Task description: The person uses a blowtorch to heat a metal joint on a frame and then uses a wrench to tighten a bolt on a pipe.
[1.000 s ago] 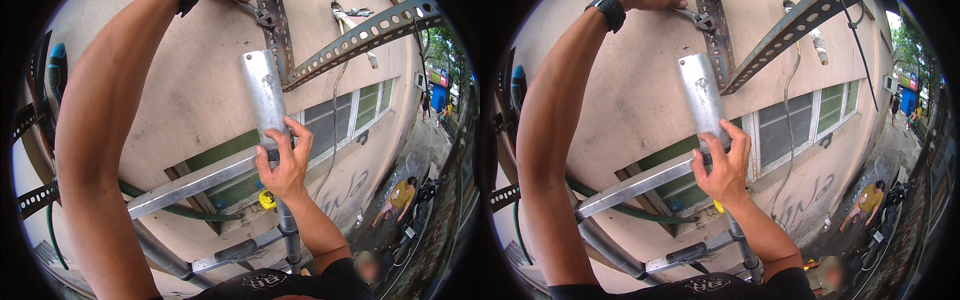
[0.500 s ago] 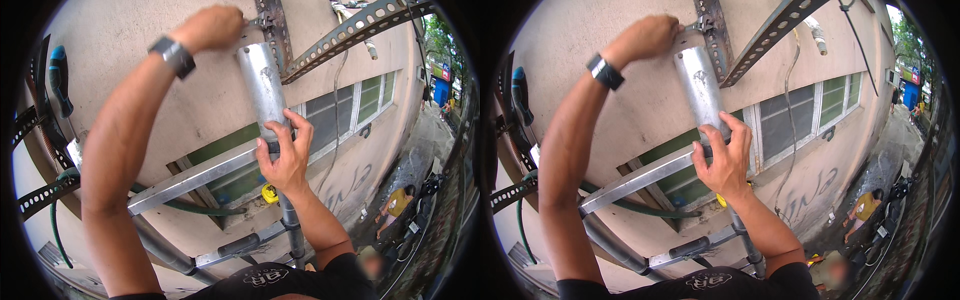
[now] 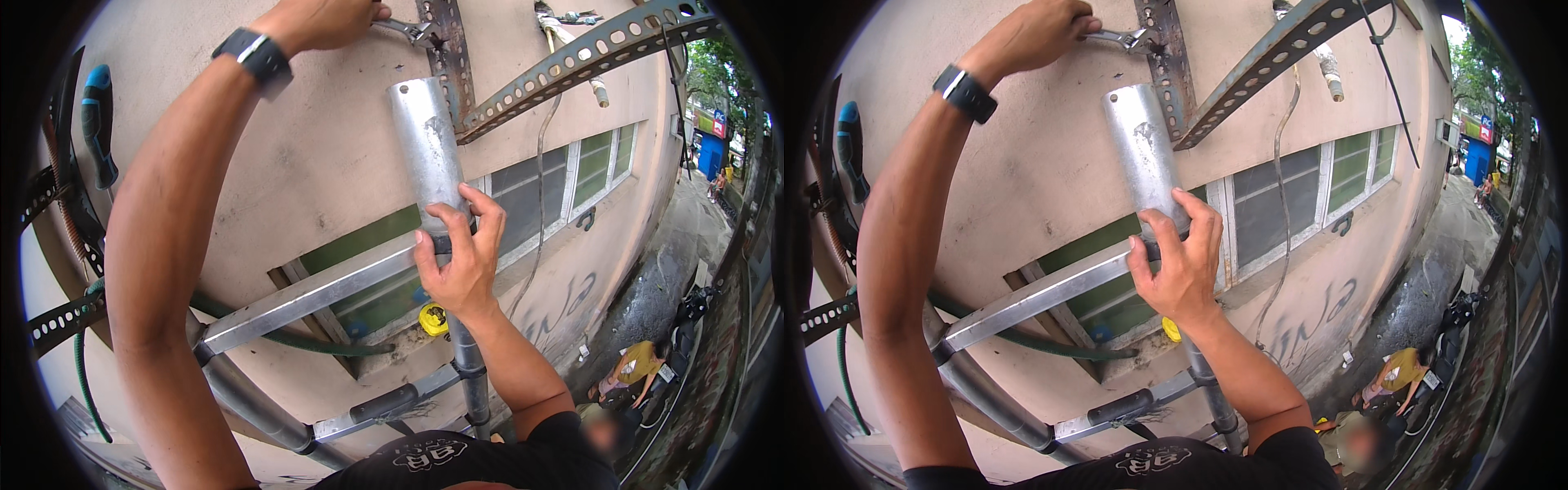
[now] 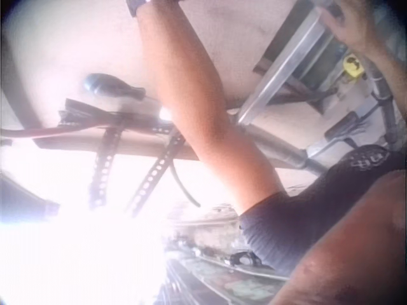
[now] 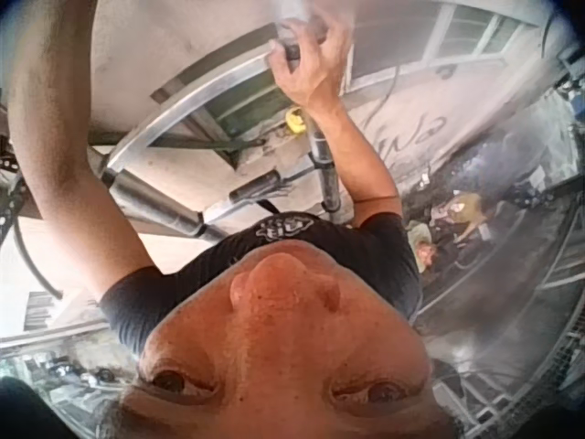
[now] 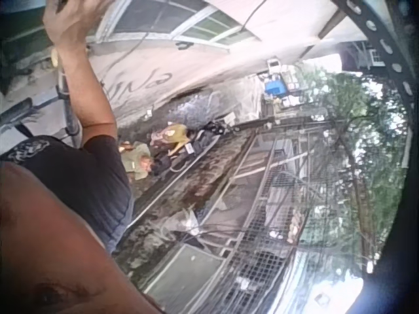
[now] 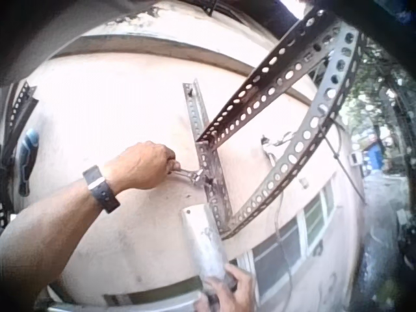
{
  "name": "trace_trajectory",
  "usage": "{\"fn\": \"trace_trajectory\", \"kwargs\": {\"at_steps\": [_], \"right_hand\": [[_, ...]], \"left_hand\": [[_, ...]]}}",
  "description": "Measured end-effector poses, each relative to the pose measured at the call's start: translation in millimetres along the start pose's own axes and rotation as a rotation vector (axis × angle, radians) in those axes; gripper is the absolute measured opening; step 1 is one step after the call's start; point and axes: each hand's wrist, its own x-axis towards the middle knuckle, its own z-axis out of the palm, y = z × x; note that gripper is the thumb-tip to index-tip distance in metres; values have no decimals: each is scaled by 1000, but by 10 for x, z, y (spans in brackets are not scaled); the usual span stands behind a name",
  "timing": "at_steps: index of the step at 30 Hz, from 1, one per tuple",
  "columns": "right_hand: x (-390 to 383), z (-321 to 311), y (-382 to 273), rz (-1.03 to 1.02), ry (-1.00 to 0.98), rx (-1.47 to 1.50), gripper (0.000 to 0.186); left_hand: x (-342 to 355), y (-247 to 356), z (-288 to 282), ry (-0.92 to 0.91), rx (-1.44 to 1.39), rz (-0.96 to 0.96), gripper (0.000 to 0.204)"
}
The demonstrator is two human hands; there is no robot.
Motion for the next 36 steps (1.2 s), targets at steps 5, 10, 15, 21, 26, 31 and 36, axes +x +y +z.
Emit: {"fn": "trace_trajectory", "kwargs": {"at_steps": [5,10,15,21,26,31,36], "right_hand": [[-31,-10,54,3,-6,-12,32],[-3,43,-45,6,12,55,31],[-40,-1,85,23,-1,-8,31],[-16,10,29,15,4,31,32],[-15,-5,44,20,11,23,32],[-22,8,19,25,10,29,33],[4,-8,10,22,22,37,33]], "left_hand": [[326,69,-161,-112,17,-9,34],[538,-86,-384,-202,88,13,35],[849,70,-253,-293,148,106,37],[1085,-70,-346,-391,242,224,37],[991,78,-465,-459,192,244,37],[870,305,-547,-445,295,134,34],[600,234,-352,-355,357,58,31]]}}
